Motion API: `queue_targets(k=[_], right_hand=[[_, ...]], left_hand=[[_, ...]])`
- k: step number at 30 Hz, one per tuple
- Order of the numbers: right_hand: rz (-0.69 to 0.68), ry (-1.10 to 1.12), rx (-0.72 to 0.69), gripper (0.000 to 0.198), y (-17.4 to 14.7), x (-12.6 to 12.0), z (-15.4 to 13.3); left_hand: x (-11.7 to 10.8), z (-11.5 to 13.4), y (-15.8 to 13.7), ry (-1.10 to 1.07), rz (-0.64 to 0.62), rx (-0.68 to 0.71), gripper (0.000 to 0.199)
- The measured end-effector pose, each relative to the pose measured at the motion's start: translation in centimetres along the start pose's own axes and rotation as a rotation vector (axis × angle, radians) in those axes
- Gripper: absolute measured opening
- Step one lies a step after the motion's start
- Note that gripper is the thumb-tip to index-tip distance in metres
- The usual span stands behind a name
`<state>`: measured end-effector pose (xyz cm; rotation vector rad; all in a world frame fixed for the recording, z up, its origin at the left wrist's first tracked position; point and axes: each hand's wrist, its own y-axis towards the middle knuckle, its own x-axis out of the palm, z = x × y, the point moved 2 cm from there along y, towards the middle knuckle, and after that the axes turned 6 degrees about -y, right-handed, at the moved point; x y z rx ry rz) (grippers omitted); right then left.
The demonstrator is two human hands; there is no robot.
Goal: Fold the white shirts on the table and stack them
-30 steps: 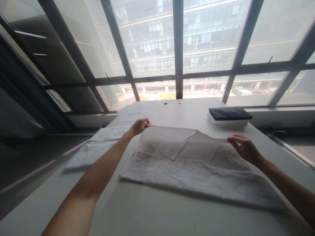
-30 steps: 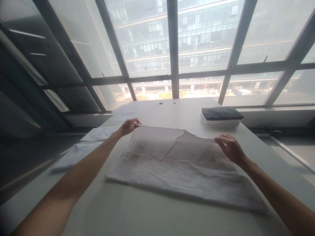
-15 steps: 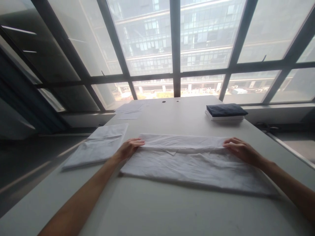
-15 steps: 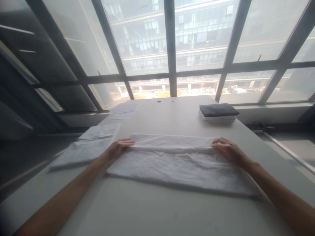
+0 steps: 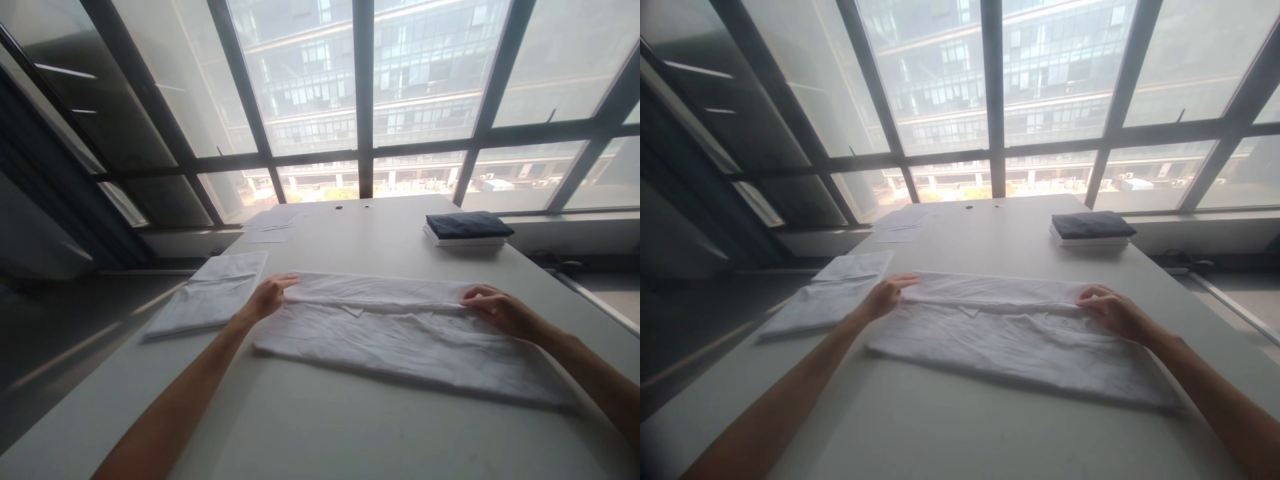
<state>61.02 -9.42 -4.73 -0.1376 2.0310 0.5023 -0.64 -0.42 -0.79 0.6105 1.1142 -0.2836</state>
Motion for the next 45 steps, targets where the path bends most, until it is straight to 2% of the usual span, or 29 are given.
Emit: queue_targets(k=[3, 6, 9, 12, 15, 17, 20, 21, 24, 27, 30, 33, 37, 41, 43, 45], right_hand=[[-0.088, -0.007, -0.003, 0.042, 0.2, -0.1, 0.0], [-0.084, 0.018, 0.045, 0.037, 0.3, -0.2, 0.0], [-0.001, 0.092, 0.146, 0.038, 0.0, -0.2, 0.7], [0.147, 0.126, 0.249, 0.041, -0.9, -0.5, 2.2], [0.312, 0.012, 0.319, 0.039, -1.7, -1.4, 3.9], [0.420, -0.068, 0.389, 0.038, -1.5, -2.3, 4.4], [0.556, -0.148, 0.431, 0.041, 0.8, -2.9, 2.8], [0.552, -0.172, 0.411, 0.042, 2.0, -2.6, 1.6], [0.401, -0.235, 0.315, 0.044, 5.6, -0.1, -3.4], [0.127, -0.313, 0.214, 0.049, 8.0, 3.4, -7.4], [-0.121, -0.382, 0.264, 0.065, 8.3, 5.4, -7.8], [-0.281, -0.404, 0.355, 0.080, 6.9, 4.9, -5.3], [-0.315, -0.456, 0.426, 0.081, 4.6, 2.8, -2.1], [-0.293, -0.475, 0.462, 0.077, 3.3, 2.3, -0.8], [-0.270, -0.489, 0.464, 0.075, 3.1, 2.5, -0.6], [-0.254, -0.501, 0.456, 0.073, 3.0, 2.8, -0.4]], left_hand=[[0.7, 5.3, 2.8, -0.020, 0.091, 0.051, 0.050], [3.2, 11.2, 6.5, -0.098, 0.101, 0.120, 0.046], [6.9, 15.6, 10.1, -0.204, 0.025, 0.144, 0.043], [10.6, 17.5, 12.0, -0.187, -0.084, 0.136, 0.043], [13.1, 17.6, 12.0, -0.090, -0.244, 0.140, 0.052], [13.9, 17.2, 11.7, -0.028, -0.346, 0.163, 0.056], [13.9, 16.9, 11.3, 0.021, -0.414, 0.185, 0.060], [13.8, 16.9, 11.3, 0.027, -0.425, 0.186, 0.060], [13.4, 17.1, 11.5, 0.039, -0.449, 0.182, 0.060], [13.3, 17.2, 11.6, 0.060, -0.454, 0.176, 0.059], [13.5, 16.9, 11.7, 0.077, -0.450, 0.184, 0.058], [14.0, 16.3, 11.7, 0.069, -0.445, 0.190, 0.059], [14.4, 16.3, 11.8, 0.038, -0.428, 0.191, 0.058], [14.0, 16.6, 11.6, 0.012, -0.400, 0.175, 0.060], [13.3, 15.6, 11.4, 0.001, -0.390, 0.135, 0.059], [12.3, 13.3, 10.7, 0.019, -0.382, 0.057, 0.059]])
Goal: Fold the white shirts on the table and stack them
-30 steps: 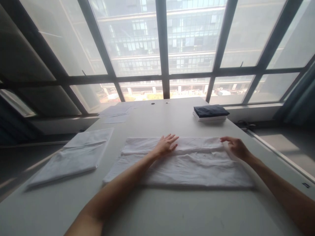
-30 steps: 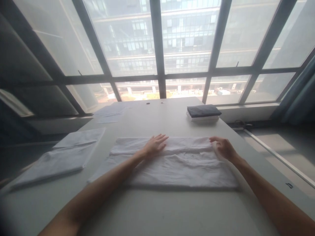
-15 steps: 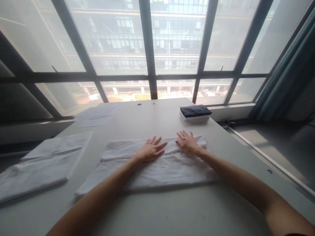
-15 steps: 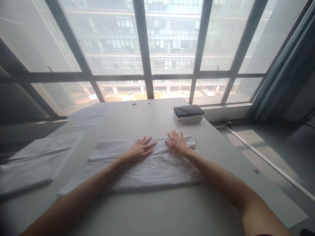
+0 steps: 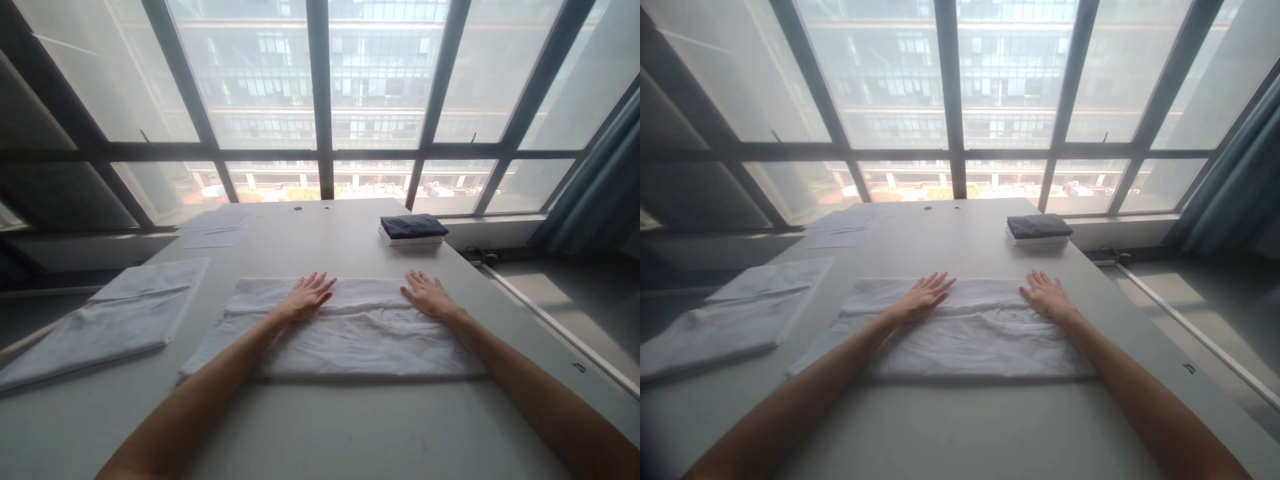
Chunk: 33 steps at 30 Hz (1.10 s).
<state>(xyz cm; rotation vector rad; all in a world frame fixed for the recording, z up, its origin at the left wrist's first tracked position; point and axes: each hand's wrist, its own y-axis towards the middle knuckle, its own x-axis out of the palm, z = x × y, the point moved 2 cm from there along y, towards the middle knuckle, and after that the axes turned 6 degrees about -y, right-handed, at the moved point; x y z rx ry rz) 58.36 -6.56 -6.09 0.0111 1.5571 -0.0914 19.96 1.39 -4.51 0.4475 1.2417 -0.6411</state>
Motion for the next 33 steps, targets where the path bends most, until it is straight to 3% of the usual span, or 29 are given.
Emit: queue_targets(k=[7, 10, 13, 15, 17, 20, 23, 26, 29, 33], right_hand=[[0.012, -0.002, -0.003, 0.071, 0.1, 0.4, 0.1], [0.005, 0.000, 0.008, 0.073, 0.1, 0.3, 0.1], [0.000, 0.000, 0.010, 0.073, 0.0, 0.1, 0.1], [0.011, 0.008, 0.000, 0.072, 0.0, 0.1, 0.1], [0.022, 0.011, -0.008, 0.072, 0.0, 0.2, 0.1], [0.027, 0.002, -0.003, 0.071, 0.1, 0.6, 0.3], [0.051, 0.002, -0.001, 0.071, 0.4, 1.1, 0.6], [0.075, 0.009, -0.004, 0.070, 0.5, 1.4, 0.7], [0.062, 0.012, -0.002, 0.071, 0.4, 1.3, 0.7], [0.042, 0.028, 0.006, 0.070, 0.2, 0.8, 0.4]], left_hand=[[-2.7, -11.5, -8.5, 0.103, 0.088, -0.311, 0.061], [-3.5, -14.0, -11.1, 0.115, 0.078, -0.410, 0.062], [-3.9, -15.0, -12.0, 0.111, 0.059, -0.469, 0.063], [-4.4, -14.7, -12.0, 0.107, 0.103, -0.489, 0.060], [-5.2, -13.3, -11.8, 0.114, 0.226, -0.467, 0.056], [-6.0, -8.8, -11.3, 0.085, 0.416, -0.257, 0.044], [-5.1, -3.3, -10.4, -0.062, 0.385, -0.023, 0.026], [-3.3, 0.3, -9.5, -0.140, 0.263, 0.060, 0.017], [-2.0, 1.2, -9.0, -0.162, 0.204, 0.034, 0.014], [-1.7, 0.5, -8.9, -0.190, 0.193, -0.013, 0.013]])
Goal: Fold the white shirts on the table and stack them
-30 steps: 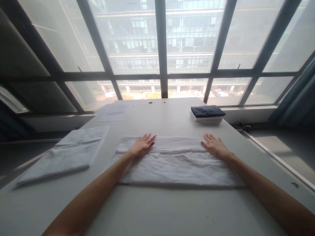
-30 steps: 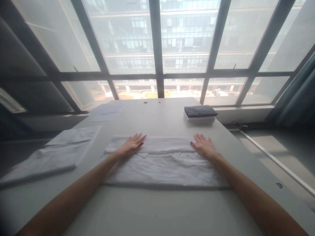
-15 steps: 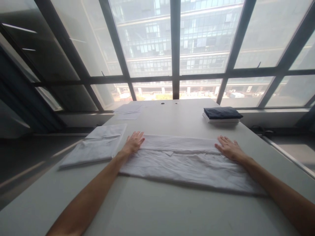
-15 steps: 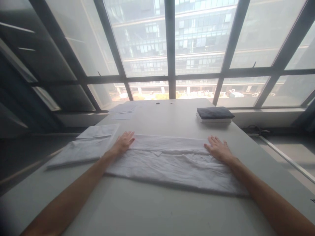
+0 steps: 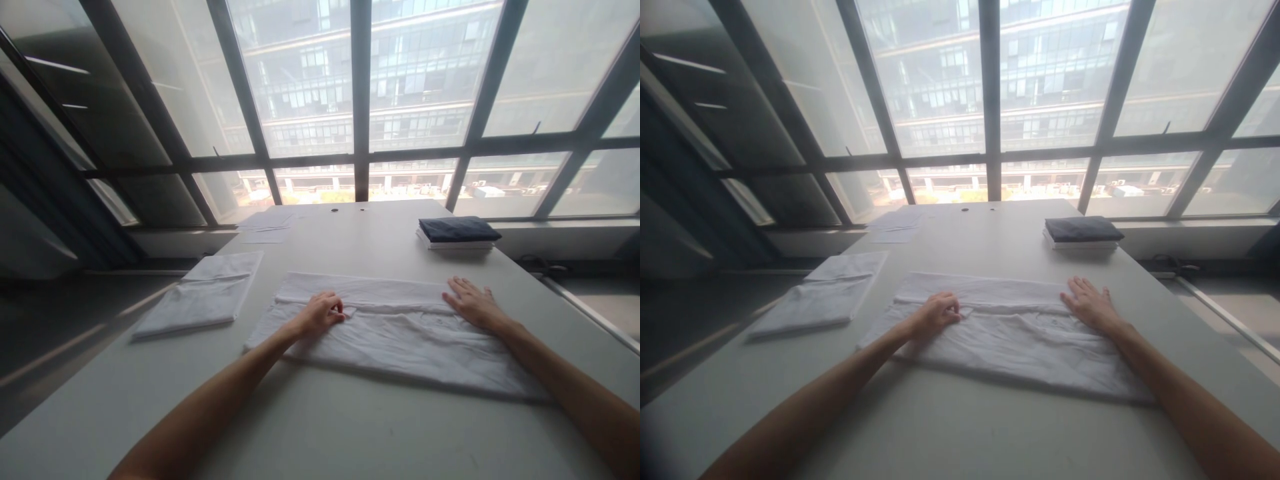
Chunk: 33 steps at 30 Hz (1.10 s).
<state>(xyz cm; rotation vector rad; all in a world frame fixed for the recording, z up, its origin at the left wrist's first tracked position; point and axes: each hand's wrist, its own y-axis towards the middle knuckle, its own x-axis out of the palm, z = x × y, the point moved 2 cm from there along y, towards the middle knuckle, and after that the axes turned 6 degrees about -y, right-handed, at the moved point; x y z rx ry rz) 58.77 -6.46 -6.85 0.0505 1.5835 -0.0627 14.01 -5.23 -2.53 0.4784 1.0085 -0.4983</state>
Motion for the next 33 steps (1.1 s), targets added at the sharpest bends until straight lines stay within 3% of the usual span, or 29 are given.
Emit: queue_targets(k=[9, 16, 21, 24, 30, 33], right_hand=[[0.014, 0.014, 0.005, 0.066, -0.1, -0.4, -0.1], [-0.020, 0.024, 0.027, 0.067, -0.4, -0.7, -0.4], [-0.025, 0.024, 0.036, 0.066, -0.5, -1.1, -0.7], [-0.018, 0.022, 0.036, 0.065, -0.5, -1.1, -0.8], [0.005, 0.002, 0.006, 0.065, -0.2, -0.4, -0.1], [0.116, -0.054, -0.065, 0.065, 0.0, -0.5, 0.3]], left_hand=[[-0.8, 1.0, -1.0, -0.096, 0.039, 0.079, 0.010], [-2.3, 1.4, -1.4, -0.069, -0.017, 0.362, 0.029], [-1.3, 0.1, -1.3, 0.008, 0.110, 0.237, 0.015], [-0.3, 0.1, -1.1, 0.078, 0.189, 0.162, 0.039], [1.6, 0.3, -0.8, 0.104, -0.069, 0.077, 0.057], [1.6, 0.1, -0.6, 0.087, -0.007, 0.069, 0.063]])
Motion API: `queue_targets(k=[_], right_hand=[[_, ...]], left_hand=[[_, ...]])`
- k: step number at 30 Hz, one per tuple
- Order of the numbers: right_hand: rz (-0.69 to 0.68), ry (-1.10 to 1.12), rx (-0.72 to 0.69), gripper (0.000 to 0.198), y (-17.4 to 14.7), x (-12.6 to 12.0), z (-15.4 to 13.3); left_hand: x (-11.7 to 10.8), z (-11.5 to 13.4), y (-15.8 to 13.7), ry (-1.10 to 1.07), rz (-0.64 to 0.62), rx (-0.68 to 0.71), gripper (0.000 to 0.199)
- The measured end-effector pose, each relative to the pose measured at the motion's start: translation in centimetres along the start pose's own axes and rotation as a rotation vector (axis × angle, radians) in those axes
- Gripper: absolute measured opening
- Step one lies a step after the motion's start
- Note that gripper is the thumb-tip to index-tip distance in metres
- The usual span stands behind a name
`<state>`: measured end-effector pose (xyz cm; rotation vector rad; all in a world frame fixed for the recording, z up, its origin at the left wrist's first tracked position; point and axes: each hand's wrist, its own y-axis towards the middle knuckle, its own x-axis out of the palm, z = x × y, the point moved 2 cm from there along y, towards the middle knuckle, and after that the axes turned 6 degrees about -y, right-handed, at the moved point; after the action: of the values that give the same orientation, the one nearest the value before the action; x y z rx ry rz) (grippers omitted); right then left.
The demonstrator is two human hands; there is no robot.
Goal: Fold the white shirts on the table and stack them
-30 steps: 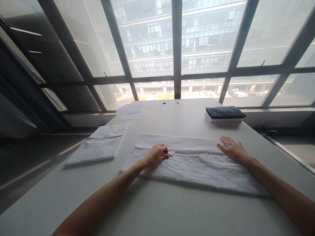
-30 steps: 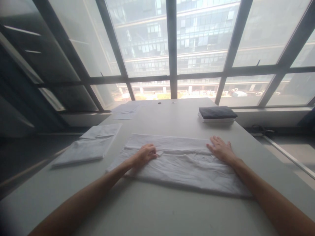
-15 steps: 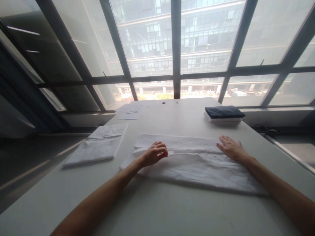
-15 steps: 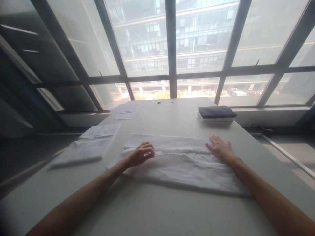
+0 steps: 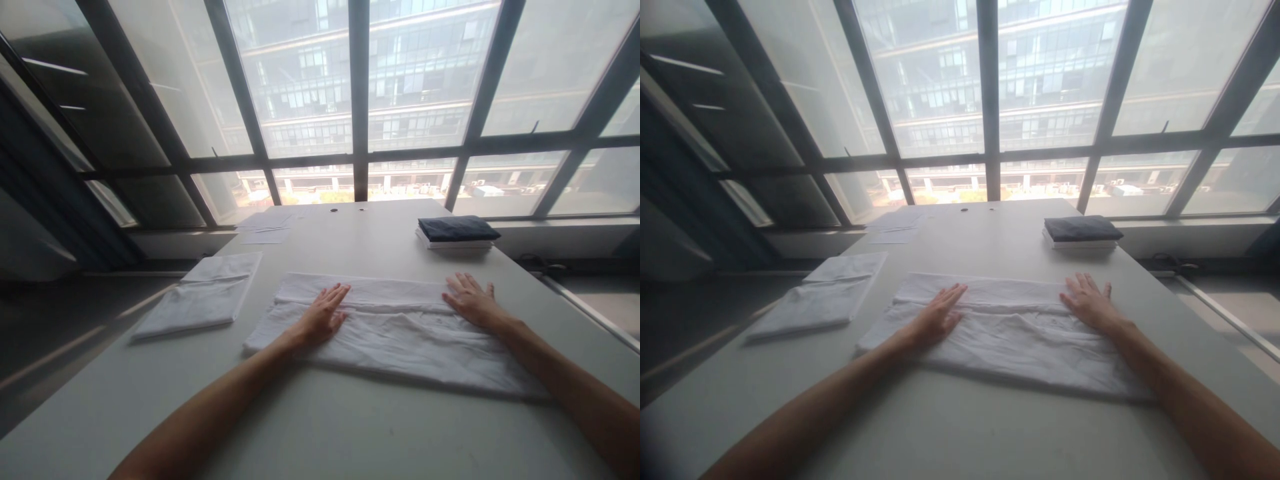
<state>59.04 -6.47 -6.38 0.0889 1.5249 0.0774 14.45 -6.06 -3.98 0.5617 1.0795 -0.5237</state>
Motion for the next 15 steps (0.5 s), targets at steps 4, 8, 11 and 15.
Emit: queue_targets(k=[4, 8, 11, 15], right_hand=[[0.199, 0.040, -0.202, 0.064, -0.5, -1.7, -2.4], [0.147, 0.202, -0.437, 0.064, -2.7, -3.5, -8.4], [0.080, 0.265, -0.601, 0.068, -4.5, -3.3, -12.1], [-0.039, 0.262, -0.694, 0.064, -5.3, -1.7, -13.3]], left_hand=[[0.2, -0.1, 0.1, 0.008, -0.007, 0.005, 0.057], [0.8, -0.4, 0.1, 0.019, -0.091, -0.018, 0.054], [1.0, -0.3, 0.0, 0.024, -0.085, -0.013, 0.054], [0.7, -1.0, 0.1, 0.049, -0.091, -0.020, 0.055]])
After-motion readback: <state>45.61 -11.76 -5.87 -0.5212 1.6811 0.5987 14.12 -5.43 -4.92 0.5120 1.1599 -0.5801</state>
